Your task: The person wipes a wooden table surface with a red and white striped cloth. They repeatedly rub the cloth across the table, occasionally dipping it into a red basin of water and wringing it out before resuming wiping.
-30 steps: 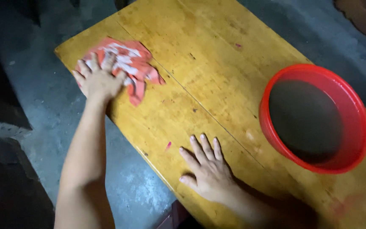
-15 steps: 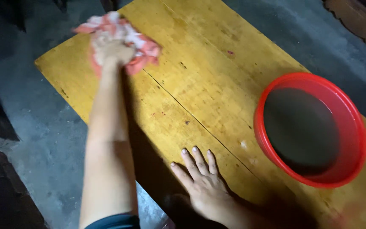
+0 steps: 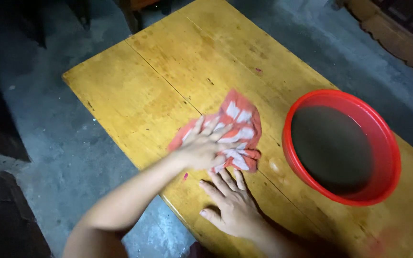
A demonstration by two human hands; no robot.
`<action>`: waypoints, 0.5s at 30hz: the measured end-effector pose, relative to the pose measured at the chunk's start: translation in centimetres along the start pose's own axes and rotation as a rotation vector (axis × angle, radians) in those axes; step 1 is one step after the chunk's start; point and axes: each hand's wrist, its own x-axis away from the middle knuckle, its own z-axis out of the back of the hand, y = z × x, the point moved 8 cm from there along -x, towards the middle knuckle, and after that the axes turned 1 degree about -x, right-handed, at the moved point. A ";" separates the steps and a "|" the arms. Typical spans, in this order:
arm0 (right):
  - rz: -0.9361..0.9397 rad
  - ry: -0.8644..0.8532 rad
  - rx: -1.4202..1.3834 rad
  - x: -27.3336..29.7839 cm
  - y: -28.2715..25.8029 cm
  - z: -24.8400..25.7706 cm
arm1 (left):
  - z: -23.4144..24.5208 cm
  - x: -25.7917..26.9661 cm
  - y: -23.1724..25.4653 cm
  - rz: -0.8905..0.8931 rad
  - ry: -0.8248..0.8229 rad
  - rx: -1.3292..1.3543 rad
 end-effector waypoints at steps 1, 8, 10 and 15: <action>0.000 -0.001 -0.001 -0.1 -0.1 0.3 | -0.6 1.8 -0.3 0.000 0.000 0.001; -0.009 0.004 -0.051 -0.3 -0.2 0.8 | 0.9 8.7 -12.6 0.642 -0.055 -0.187; -0.021 -0.010 -0.051 -0.3 -0.1 0.4 | 2.5 9.4 -17.3 0.759 0.008 -0.165; -0.028 0.015 -0.041 -0.3 0.1 0.3 | 6.0 9.2 -22.4 1.005 0.189 -0.040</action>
